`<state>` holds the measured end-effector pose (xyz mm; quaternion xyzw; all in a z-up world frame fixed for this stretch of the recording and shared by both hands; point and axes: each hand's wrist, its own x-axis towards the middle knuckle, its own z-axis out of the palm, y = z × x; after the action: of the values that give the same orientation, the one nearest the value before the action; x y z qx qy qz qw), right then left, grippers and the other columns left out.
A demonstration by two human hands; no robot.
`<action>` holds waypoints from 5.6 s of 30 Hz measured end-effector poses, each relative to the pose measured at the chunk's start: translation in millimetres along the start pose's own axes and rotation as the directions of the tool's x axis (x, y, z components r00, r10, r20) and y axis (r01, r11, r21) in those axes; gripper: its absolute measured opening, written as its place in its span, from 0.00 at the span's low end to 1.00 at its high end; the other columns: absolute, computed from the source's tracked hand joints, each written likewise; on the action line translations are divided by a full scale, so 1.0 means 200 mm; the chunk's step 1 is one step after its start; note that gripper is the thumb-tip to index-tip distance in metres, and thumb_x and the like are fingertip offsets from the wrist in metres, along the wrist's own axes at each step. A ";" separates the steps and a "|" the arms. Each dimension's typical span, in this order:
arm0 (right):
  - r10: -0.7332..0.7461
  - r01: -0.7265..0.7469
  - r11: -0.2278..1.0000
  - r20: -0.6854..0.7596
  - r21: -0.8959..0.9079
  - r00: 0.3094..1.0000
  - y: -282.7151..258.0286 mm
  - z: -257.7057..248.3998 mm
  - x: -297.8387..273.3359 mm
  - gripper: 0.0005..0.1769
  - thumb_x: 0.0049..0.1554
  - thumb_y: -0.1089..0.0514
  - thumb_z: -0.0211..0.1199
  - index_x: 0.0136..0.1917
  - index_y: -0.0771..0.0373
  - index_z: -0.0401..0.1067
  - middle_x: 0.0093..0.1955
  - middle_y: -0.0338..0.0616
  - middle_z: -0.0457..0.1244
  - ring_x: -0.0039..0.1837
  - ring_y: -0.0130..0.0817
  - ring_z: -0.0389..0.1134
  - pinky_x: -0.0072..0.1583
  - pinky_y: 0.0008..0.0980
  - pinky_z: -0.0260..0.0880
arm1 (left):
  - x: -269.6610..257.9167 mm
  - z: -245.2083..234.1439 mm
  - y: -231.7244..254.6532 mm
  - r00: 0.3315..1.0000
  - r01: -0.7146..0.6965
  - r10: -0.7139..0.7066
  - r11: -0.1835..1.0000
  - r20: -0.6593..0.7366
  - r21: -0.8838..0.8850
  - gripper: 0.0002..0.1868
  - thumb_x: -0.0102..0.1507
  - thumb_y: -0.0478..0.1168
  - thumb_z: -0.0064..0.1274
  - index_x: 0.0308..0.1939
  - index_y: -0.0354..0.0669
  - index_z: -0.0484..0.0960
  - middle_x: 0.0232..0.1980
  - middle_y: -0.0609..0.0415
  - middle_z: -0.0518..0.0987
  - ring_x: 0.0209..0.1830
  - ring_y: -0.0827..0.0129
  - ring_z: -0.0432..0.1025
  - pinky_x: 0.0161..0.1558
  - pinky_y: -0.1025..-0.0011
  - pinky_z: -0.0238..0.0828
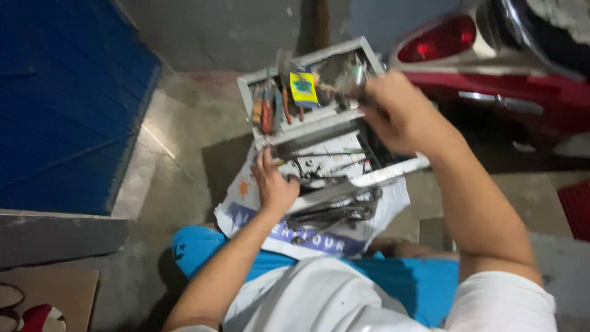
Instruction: Organizing various hand tools inside a metal toolbox.
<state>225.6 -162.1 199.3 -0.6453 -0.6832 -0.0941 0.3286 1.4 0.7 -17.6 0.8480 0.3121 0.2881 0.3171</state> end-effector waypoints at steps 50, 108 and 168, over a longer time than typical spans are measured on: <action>0.163 -0.142 0.981 0.165 -0.132 0.973 -0.38 0.72 -0.92 0.30 0.48 0.41 0.74 0.59 0.58 0.74 0.61 0.49 0.65 0.64 0.49 0.63 0.69 0.58 0.56 | 0.00 -0.01 -0.02 0.995 -0.084 0.080 0.994 -0.059 -0.070 0.51 0.53 0.32 0.58 0.77 0.33 0.50 0.75 0.34 0.56 0.77 0.38 0.52 0.76 0.49 0.48; 0.473 -0.526 0.849 0.361 0.057 0.804 -0.18 0.41 -0.99 0.17 0.51 0.64 0.68 0.55 0.57 0.78 0.54 0.44 0.69 0.54 0.50 0.70 0.52 0.42 0.72 | -0.01 -0.04 -0.01 0.995 -0.096 0.093 0.990 -0.029 -0.104 0.50 0.53 0.28 0.53 0.78 0.33 0.49 0.75 0.33 0.56 0.77 0.36 0.52 0.77 0.49 0.47; 0.463 -0.450 0.882 0.428 -0.140 0.776 -0.08 -0.16 -0.75 0.15 0.47 0.65 0.68 0.49 0.61 0.81 0.47 0.48 0.70 0.47 0.50 0.72 0.48 0.41 0.73 | -0.01 -0.03 -0.01 0.999 -0.039 0.033 0.987 -0.040 -0.157 0.50 0.52 0.25 0.51 0.78 0.34 0.50 0.75 0.32 0.57 0.78 0.36 0.51 0.78 0.50 0.47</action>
<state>213.4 -305.1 142.4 -0.8001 -0.5620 0.1300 0.1648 -4.7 2.9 -16.7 0.8201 0.2788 0.3335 0.3720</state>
